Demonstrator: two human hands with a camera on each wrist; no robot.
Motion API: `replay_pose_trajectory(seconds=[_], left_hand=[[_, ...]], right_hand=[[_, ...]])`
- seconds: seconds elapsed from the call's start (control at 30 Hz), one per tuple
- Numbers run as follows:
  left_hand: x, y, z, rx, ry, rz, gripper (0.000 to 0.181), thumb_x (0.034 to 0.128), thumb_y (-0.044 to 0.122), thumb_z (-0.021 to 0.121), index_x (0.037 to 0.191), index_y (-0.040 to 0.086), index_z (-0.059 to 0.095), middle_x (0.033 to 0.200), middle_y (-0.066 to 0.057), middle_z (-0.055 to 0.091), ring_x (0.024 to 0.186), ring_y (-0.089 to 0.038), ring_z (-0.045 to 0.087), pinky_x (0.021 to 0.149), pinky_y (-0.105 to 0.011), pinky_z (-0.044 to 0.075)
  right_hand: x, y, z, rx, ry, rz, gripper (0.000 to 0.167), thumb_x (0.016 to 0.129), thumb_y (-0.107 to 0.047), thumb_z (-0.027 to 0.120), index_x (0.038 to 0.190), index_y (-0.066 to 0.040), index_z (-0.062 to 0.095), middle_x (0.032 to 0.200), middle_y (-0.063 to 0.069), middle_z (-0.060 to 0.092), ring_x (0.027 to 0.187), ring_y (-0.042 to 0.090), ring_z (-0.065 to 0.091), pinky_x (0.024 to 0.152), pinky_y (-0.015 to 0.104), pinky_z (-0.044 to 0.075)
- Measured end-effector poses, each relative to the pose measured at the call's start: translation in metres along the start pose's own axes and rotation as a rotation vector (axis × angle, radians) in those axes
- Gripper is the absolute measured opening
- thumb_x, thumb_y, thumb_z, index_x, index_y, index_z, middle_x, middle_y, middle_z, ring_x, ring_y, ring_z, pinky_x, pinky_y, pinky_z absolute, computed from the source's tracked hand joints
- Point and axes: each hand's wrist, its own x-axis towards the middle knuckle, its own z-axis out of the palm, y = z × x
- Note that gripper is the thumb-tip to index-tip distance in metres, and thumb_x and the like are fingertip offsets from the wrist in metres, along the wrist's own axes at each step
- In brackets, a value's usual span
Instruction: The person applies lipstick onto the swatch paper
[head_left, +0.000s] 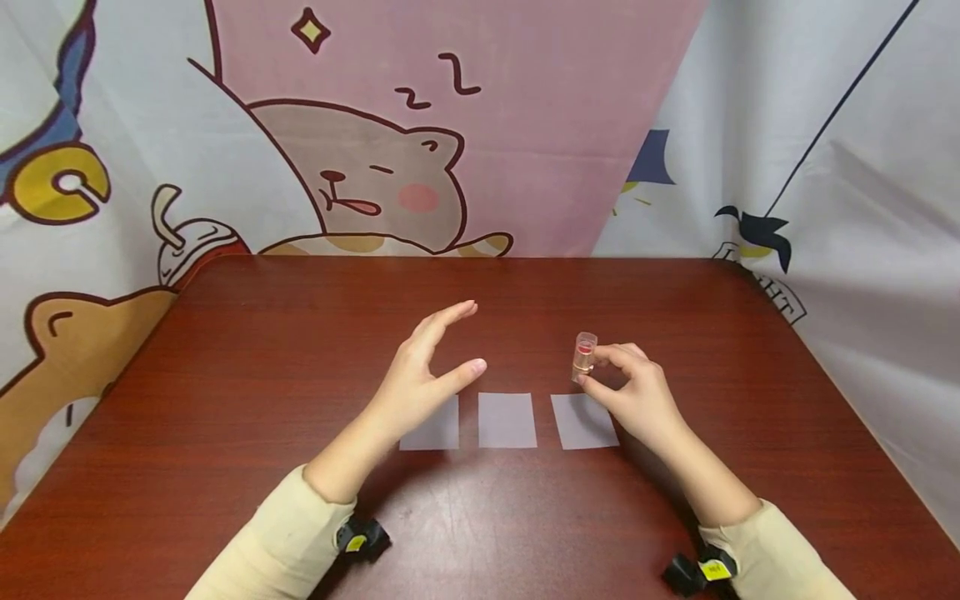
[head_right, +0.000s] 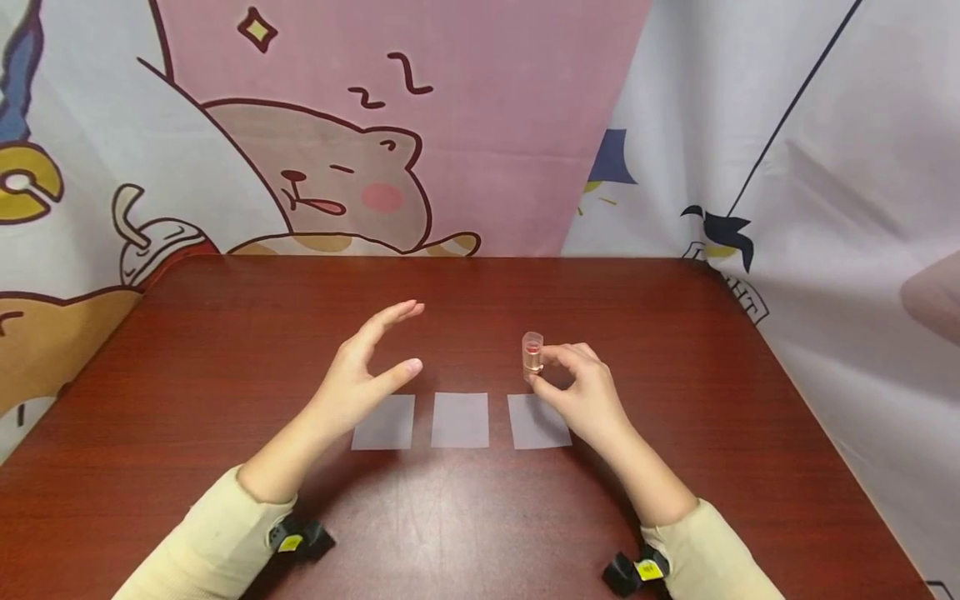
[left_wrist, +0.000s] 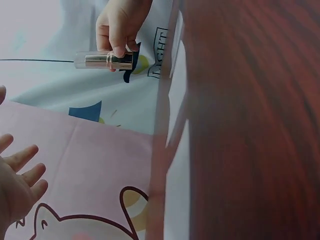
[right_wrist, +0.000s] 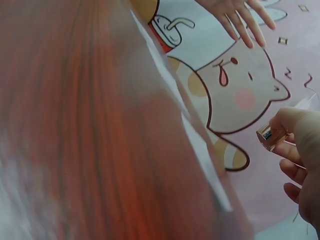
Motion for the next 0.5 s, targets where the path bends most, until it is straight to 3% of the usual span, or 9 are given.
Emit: replay_pose_trajectory(seconds=[0.23, 0.5], left_hand=[[0.003, 0.009, 0.001, -0.033, -0.021, 0.024, 0.061, 0.0858, 0.018, 0.073, 0.141, 0.016, 0.047, 0.14, 0.001, 0.049, 0.131, -0.012, 0.038, 0.106, -0.041, 0.032], [0.005, 0.014, 0.006, -0.032, -0.05, 0.065, 0.06, 0.0844, 0.019, 0.074, 0.139, 0.012, 0.049, 0.139, -0.001, 0.049, 0.129, -0.013, 0.04, 0.105, -0.039, 0.033]], right_hand=[[0.0, -0.016, -0.002, 0.053, -0.007, -0.079, 0.031, 0.069, 0.006, 0.078, 0.096, -0.008, 0.071, 0.088, -0.007, 0.065, 0.089, 0.014, 0.053, 0.075, 0.021, 0.041], [-0.001, -0.032, -0.004, 0.094, -0.016, -0.165, 0.035, 0.067, 0.01, 0.076, 0.094, -0.011, 0.072, 0.088, -0.007, 0.066, 0.086, 0.017, 0.054, 0.075, 0.018, 0.041]])
